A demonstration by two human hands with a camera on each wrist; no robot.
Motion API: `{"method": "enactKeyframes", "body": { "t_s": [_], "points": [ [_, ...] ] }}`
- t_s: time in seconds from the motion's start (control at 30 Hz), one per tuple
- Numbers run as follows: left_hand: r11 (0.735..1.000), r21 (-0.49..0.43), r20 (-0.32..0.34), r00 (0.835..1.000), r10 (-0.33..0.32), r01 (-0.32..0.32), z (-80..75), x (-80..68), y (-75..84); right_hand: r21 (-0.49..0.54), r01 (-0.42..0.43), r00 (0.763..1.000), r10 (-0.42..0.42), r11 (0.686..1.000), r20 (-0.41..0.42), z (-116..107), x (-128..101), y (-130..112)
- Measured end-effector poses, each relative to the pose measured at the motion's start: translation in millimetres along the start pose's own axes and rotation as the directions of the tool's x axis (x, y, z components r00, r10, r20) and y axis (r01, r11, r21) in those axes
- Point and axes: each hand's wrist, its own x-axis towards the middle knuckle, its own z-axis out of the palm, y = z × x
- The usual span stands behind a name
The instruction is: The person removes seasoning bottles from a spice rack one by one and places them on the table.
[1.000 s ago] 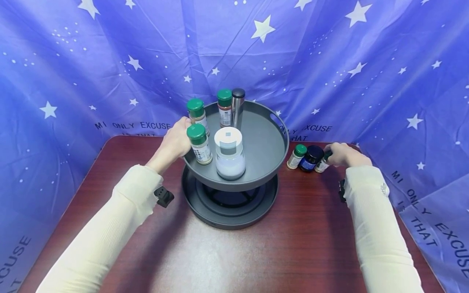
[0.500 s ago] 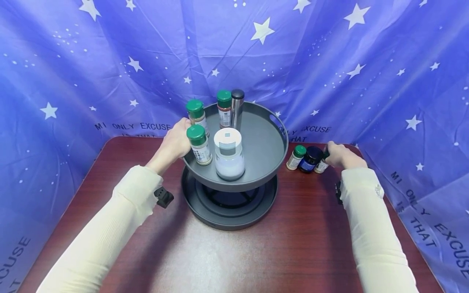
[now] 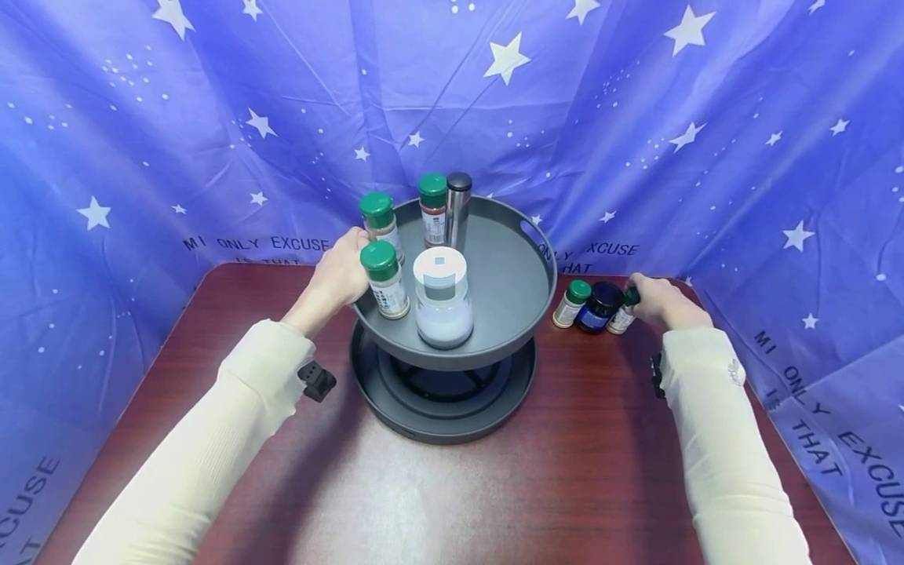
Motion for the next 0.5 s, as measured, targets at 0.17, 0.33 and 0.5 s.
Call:
{"method": "enactKeyframes", "body": {
  "t_s": [0.17,0.33,0.5],
  "points": [
    [1.0,-0.004,0.006,1.0,-0.002,0.002,1.6,0.3,0.1,0.003,0.008,1.0,-0.008,1.0,0.015,2,-4,4],
    [1.0,-0.006,0.019,1.0,-0.005,0.005,1.2,0.4,-0.2,0.031,0.016,1.0,-0.017,0.999,0.013,-5,-6,8],
    [1.0,-0.007,0.02,1.0,-0.004,0.004,0.1,0.5,0.3,0.04,0.007,1.0,-0.007,0.999,0.0,-14,-5,8]
  ]
}}
